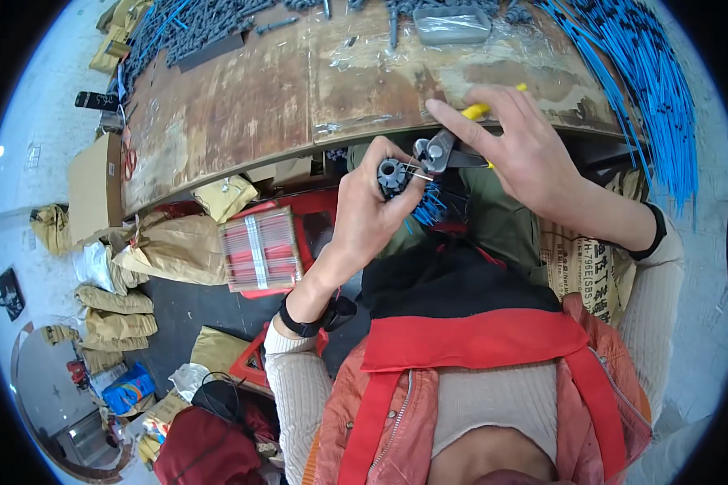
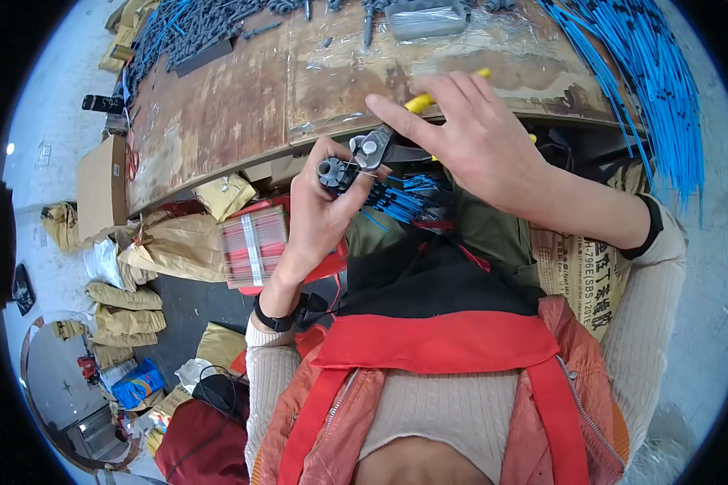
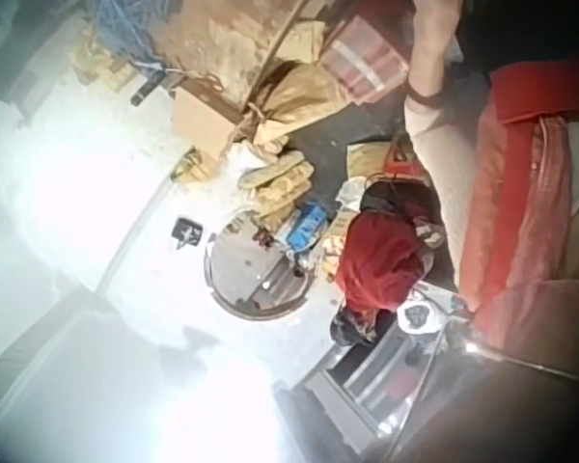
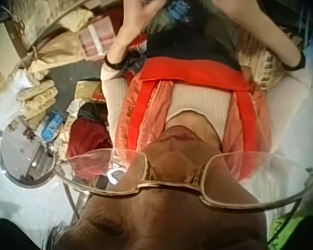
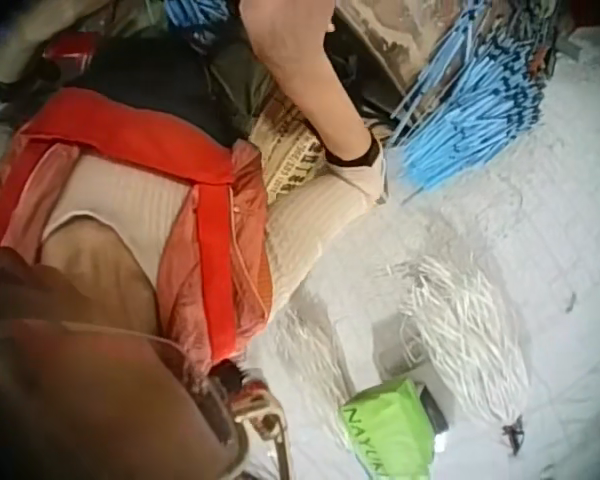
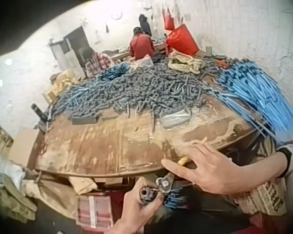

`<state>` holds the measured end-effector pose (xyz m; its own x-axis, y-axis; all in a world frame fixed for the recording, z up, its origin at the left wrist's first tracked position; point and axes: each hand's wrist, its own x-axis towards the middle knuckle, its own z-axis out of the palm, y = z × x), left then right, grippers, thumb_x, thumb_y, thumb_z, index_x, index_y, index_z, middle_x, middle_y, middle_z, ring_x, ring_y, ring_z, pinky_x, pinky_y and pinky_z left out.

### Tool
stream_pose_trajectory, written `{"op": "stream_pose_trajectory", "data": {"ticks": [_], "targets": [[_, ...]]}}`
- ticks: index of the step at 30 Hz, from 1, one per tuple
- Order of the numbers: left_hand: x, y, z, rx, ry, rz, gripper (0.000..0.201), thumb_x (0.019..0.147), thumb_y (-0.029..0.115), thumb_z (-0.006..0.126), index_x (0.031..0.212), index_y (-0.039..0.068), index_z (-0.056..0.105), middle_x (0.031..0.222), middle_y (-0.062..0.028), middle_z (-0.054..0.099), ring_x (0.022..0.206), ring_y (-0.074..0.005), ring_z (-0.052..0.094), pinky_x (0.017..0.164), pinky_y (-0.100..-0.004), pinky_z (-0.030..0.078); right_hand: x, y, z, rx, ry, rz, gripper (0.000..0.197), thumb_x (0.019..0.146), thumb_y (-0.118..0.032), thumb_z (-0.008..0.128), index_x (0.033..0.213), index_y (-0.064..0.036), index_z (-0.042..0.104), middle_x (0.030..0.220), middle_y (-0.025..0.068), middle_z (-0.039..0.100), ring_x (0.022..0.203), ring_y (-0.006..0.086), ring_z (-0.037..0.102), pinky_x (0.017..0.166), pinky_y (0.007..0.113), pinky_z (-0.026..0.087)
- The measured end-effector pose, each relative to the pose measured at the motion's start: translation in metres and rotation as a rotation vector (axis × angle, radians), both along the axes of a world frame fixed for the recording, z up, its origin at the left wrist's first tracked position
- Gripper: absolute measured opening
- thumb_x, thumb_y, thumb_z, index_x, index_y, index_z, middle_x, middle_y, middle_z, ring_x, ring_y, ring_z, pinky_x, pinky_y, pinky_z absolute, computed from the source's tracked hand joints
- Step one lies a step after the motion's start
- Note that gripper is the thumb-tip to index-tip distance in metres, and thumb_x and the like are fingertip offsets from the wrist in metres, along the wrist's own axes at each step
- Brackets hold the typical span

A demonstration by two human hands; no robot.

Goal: The person assembles umbrella frames by inserting blue ribs into a hub, trimming the ends with pliers, and bundling them with a plastic strap. They then repeat the process by gathering more ribs and attaching them to a new hub.

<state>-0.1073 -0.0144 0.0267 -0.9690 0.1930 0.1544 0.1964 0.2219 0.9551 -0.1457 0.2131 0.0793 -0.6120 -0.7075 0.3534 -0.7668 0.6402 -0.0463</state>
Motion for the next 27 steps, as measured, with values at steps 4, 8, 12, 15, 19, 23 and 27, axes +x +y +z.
{"op": "stream_pose_trajectory", "data": {"ticks": [4,8,12,15,19,23,27], "targets": [[0.007,-0.009,-0.001,-0.018,0.021,0.014,0.022,0.081,0.007,0.067,0.093,0.003,0.049,0.067,-0.0074,0.052,0.06,-0.0116,0.044,0.057,-0.0264,0.044,-0.002,-0.018,0.001,0.055,0.353,0.024,0.061,0.076,-0.01,0.055,0.137,-0.0155,0.052,0.115,0.0147,0.049,0.108,0.0302,0.053,0.091,0.039,0.044],[0.01,-0.01,0.0,0.017,0.017,0.044,0.022,0.081,0.007,0.068,0.091,0.003,0.048,0.067,-0.0069,0.051,0.06,-0.0113,0.042,0.057,-0.0265,0.043,-0.003,-0.025,0.002,0.115,0.476,0.059,0.06,0.077,-0.013,0.055,0.137,-0.0161,0.052,0.11,0.0135,0.052,0.101,0.0291,0.055,0.086,0.039,0.044],[0.011,-0.013,0.002,-0.025,0.003,0.015,0.022,0.08,0.007,0.068,0.092,0.003,0.049,0.067,-0.0072,0.053,0.059,-0.0127,0.047,0.057,-0.0276,0.044,-0.001,-0.018,0.011,0.244,0.371,0.047,0.056,0.077,-0.013,0.056,0.132,-0.0141,0.055,0.107,0.0122,0.054,0.099,0.0269,0.055,0.082,0.037,0.044],[0.009,-0.017,0.012,-0.079,-0.005,-0.081,0.022,0.079,0.006,0.068,0.094,0.003,0.051,0.068,-0.0082,0.055,0.06,-0.0149,0.052,0.058,-0.0276,0.046,-0.009,-0.006,0.029,0.275,0.16,0.256,0.04,0.078,-0.015,0.063,0.117,-0.008,0.06,0.095,0.0103,0.058,0.089,0.0238,0.06,0.073,0.036,0.045],[0.012,-0.018,0.01,-0.121,0.107,-0.206,0.023,0.078,0.004,0.068,0.096,0.003,0.053,0.073,-0.0099,0.059,0.064,-0.0183,0.059,0.061,-0.0271,0.048,-0.008,-0.013,0.076,0.393,-0.904,0.185,0.033,0.077,-0.019,0.071,0.103,-0.0038,0.059,0.087,0.0086,0.058,0.076,0.0231,0.062,0.063,0.037,0.046],[-0.002,-0.01,-0.003,-0.118,0.188,-0.219,0.024,0.077,0.0,0.065,0.099,0.002,0.056,0.078,-0.01,0.064,0.069,-0.0172,0.064,0.065,-0.0262,0.05,0.001,-0.009,0.05,0.08,-1.607,-0.148,0.039,0.076,-0.024,0.076,0.102,-0.002,0.056,0.074,0.0083,0.057,0.065,0.028,0.061,0.057,0.039,0.046],[-0.008,0.012,-0.001,0.19,0.016,-0.139,0.026,0.076,-0.005,0.062,0.101,0.001,0.059,0.081,-0.0076,0.066,0.074,-0.0143,0.066,0.067,-0.0259,0.051,-0.001,0.003,0.014,-0.156,-0.301,0.145,0.04,0.078,-0.022,0.075,0.105,-0.0014,0.054,0.069,0.0084,0.058,0.064,0.0286,0.062,0.059,0.037,0.048]]}}
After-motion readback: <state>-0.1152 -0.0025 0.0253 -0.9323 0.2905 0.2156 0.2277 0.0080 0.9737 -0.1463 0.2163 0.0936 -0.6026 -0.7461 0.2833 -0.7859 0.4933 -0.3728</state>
